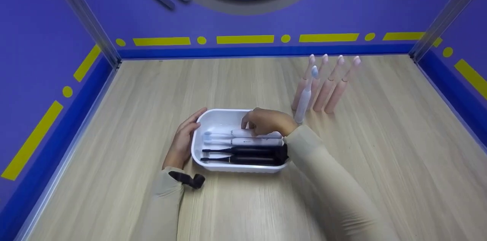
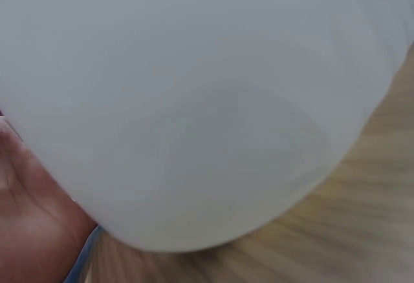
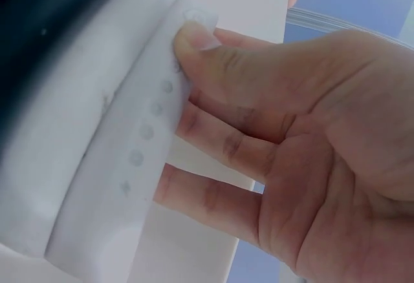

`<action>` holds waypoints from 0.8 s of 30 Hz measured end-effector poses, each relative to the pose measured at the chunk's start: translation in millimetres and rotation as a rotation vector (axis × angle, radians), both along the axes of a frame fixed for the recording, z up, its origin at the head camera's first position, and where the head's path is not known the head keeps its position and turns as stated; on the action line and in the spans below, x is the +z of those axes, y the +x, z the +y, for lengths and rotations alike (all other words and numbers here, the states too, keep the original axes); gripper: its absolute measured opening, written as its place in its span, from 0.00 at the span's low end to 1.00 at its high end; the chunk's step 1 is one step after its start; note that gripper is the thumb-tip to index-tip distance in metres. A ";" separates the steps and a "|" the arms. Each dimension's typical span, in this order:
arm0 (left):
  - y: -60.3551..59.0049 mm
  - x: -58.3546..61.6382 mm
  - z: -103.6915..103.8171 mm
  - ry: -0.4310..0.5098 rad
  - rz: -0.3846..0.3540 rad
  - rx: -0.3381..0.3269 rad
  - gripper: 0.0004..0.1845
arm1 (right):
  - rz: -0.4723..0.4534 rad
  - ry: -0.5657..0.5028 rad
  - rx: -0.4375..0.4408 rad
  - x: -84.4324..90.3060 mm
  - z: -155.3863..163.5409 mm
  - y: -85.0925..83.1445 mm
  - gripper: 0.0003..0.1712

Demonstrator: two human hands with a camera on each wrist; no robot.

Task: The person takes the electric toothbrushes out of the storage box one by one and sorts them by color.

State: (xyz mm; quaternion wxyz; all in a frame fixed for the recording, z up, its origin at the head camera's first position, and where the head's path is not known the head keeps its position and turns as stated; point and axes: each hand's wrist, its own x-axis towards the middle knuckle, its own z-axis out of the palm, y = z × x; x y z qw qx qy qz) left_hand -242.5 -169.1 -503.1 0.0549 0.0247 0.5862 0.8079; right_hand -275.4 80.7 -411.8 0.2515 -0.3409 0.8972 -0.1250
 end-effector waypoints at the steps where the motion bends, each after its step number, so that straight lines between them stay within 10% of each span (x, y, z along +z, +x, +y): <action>1: 0.0 0.0 0.0 0.004 -0.001 0.000 0.28 | 0.005 -0.010 0.008 0.7 0.1 -0.3 0.20; 24: 0.7 1.3 2.0 0.019 -0.027 0.010 0.28 | 0.103 -0.170 0.093 13.1 13.8 4.8 0.20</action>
